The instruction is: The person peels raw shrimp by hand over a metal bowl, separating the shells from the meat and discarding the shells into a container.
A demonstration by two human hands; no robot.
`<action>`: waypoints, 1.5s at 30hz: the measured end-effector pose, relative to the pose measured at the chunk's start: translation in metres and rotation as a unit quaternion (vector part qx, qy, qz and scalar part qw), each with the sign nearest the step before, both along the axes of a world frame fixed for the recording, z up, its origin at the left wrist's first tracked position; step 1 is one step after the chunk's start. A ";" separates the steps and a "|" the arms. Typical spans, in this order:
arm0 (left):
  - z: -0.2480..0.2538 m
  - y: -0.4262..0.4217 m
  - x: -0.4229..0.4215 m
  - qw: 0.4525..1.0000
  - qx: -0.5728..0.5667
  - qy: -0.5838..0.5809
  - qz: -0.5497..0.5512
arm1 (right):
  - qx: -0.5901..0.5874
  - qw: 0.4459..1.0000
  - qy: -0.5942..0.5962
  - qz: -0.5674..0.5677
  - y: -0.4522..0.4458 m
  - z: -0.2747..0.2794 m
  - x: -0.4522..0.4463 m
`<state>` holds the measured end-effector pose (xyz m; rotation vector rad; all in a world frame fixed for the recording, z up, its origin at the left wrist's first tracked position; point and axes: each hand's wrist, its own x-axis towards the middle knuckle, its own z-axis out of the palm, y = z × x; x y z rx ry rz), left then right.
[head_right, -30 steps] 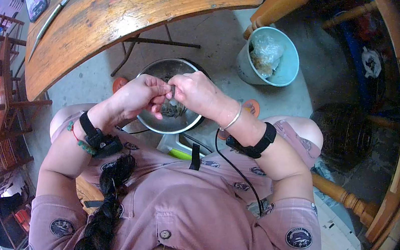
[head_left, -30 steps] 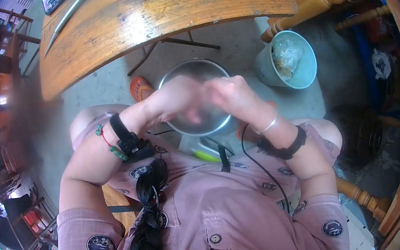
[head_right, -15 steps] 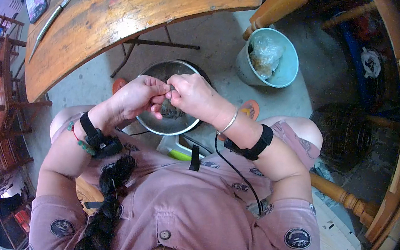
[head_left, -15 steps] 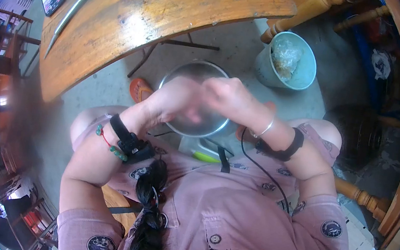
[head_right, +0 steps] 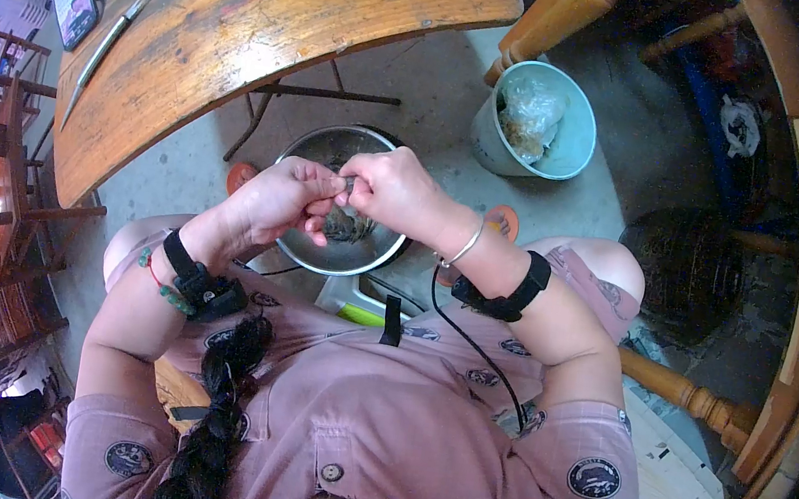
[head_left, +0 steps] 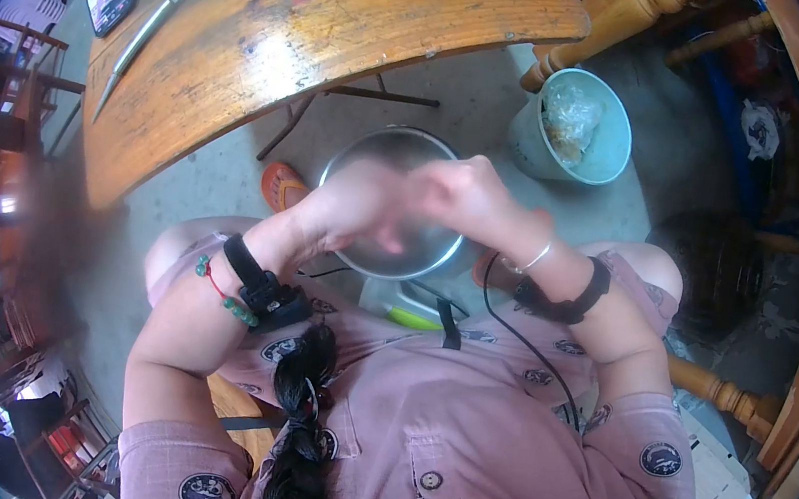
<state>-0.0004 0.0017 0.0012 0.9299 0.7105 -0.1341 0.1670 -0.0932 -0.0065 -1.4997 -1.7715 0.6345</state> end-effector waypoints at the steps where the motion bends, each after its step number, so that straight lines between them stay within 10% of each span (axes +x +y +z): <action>1: -0.001 0.000 0.000 0.999 0.031 0.005 -0.019 | -0.067 0.997 0.045 -0.014 0.000 0.005 0.002; 12: -0.006 0.001 -0.003 0.999 0.047 -0.019 -0.019 | 0.033 0.996 -0.041 0.065 0.002 0.005 0.007; 18: -0.006 -0.002 0.000 0.996 0.080 0.011 -0.032 | -0.126 0.990 0.048 0.049 0.001 0.009 0.016; 20: -0.022 -0.002 -0.004 0.885 0.427 -0.115 -0.142 | -0.301 0.901 0.310 0.021 0.001 0.008 0.020; 23: 0.018 -0.011 0.004 0.815 0.552 -0.088 -0.154 | -0.363 0.846 0.388 0.033 0.003 0.009 0.031; 34: 0.010 -0.011 0.000 0.733 0.676 -0.064 -0.050 | -0.380 0.616 0.682 0.108 -0.003 -0.016 0.029; 45: 0.004 -0.013 0.000 0.728 0.682 -0.057 -0.033 | -0.395 0.649 0.646 0.075 -0.008 0.003 0.011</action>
